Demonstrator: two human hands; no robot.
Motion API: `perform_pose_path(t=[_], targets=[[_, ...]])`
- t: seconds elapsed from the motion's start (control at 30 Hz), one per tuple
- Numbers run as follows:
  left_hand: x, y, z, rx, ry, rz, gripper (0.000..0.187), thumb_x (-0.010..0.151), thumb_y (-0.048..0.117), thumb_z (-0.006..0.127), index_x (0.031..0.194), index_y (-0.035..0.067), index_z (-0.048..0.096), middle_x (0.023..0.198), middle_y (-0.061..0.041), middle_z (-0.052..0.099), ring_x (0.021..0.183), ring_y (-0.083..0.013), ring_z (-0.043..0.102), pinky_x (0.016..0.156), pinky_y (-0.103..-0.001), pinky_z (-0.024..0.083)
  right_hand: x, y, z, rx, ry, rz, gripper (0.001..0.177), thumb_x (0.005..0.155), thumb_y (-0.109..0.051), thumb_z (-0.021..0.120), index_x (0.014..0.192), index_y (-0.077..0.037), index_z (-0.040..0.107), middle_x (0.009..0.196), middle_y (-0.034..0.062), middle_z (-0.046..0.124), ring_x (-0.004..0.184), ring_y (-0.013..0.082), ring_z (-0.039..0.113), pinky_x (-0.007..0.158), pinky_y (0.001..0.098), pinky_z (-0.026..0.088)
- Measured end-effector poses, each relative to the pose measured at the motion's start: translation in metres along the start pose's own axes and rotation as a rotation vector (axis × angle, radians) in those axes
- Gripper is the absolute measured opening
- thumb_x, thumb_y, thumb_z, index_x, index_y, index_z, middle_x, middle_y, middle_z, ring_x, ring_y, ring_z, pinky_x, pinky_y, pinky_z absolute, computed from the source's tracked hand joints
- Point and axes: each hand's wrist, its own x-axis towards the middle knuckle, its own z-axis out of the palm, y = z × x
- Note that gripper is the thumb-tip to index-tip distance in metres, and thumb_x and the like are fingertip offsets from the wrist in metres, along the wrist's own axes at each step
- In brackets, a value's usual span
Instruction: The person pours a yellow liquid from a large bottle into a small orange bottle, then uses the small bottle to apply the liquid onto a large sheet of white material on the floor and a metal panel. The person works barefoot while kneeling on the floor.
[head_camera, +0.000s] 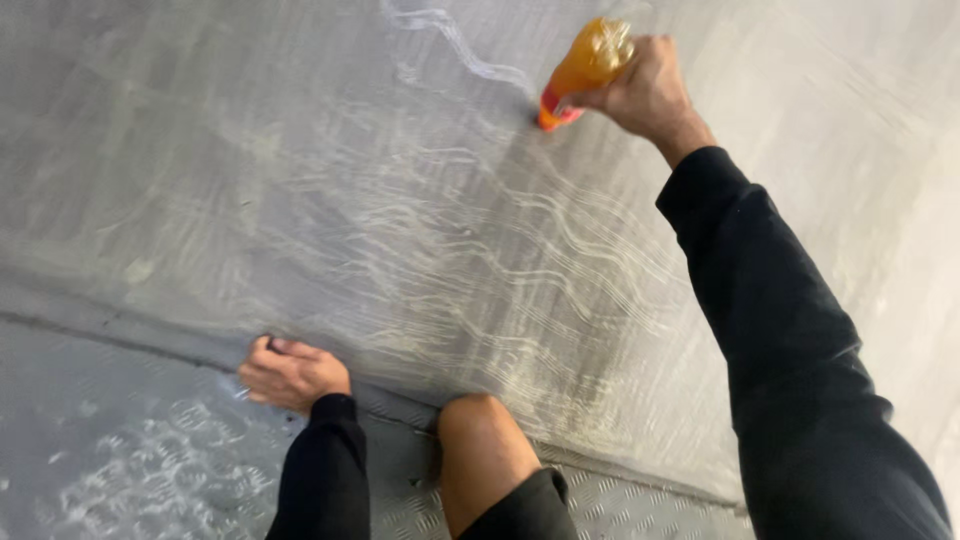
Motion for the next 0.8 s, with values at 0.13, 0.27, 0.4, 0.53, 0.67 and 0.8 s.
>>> perform_pose_path(t=[0.13,0.27,0.4,0.53,0.67,0.8], targets=[[-0.004,-0.01,-0.003,0.019,-0.02,0.017,0.014,0.107,0.015,0.054,0.12,0.009,0.051,0.107,-0.015,0.052,0.101,-0.0375,0.054,0.085,-0.051,0.04,-0.085,0.023,-0.025,-0.019,0.06,0.208,0.037,0.085,-0.021,0.096,0.109,0.001,0.078,0.097,0.0133,0.079,0.079,0.0201,0.077,0.073,0.0326,0.064],[-0.001,-0.009,0.003,0.006,-0.041,0.046,0.015,0.107,0.015,0.054,0.12,0.009,0.051,0.107,-0.015,0.053,0.101,-0.0376,0.054,0.085,-0.052,0.04,-0.166,0.046,-0.05,-0.023,0.01,0.438,0.04,0.081,-0.024,0.095,0.109,-0.001,0.078,0.095,0.0127,0.079,0.079,0.0202,0.077,0.073,0.0333,0.064],[-0.002,-0.01,0.002,-0.001,-0.052,0.041,0.015,0.106,0.015,0.054,0.12,0.009,0.051,0.107,-0.016,0.053,0.101,-0.0377,0.054,0.086,-0.052,0.04,-0.231,0.055,-0.08,-0.052,-0.05,0.539,0.044,0.082,-0.024,0.091,0.115,0.0,0.074,0.102,0.0134,0.077,0.083,0.0201,0.077,0.074,0.0331,0.064],[-0.005,-0.004,0.003,-0.004,-0.043,0.032,0.016,0.106,0.015,0.054,0.12,0.009,0.051,0.108,-0.016,0.053,0.101,-0.0378,0.054,0.086,-0.052,0.04,-0.22,0.055,-0.095,-0.146,0.058,0.407,0.038,0.084,-0.024,0.092,0.112,-0.001,0.079,0.102,0.0136,0.079,0.087,0.0206,0.077,0.08,0.0339,0.064],[-0.008,-0.013,-0.003,0.023,-0.043,0.034,0.016,0.105,0.015,0.054,0.12,0.009,0.051,0.108,-0.016,0.053,0.101,-0.0379,0.054,0.086,-0.052,0.04,-0.115,0.036,-0.058,-0.002,0.096,0.164,0.035,0.092,-0.025,0.093,0.115,-0.003,0.078,0.105,0.011,0.078,0.089,0.0182,0.077,0.081,0.032,0.065],[-0.002,0.003,0.004,0.019,-0.023,0.01,0.016,0.105,0.015,0.054,0.12,0.008,0.051,0.108,-0.016,0.053,0.102,-0.0381,0.054,0.086,-0.052,0.04,0.05,0.025,0.008,0.022,0.244,-0.208,0.036,0.093,-0.022,0.093,0.113,0.002,0.075,0.101,0.0121,0.077,0.085,0.0199,0.077,0.075,0.0315,0.065]])
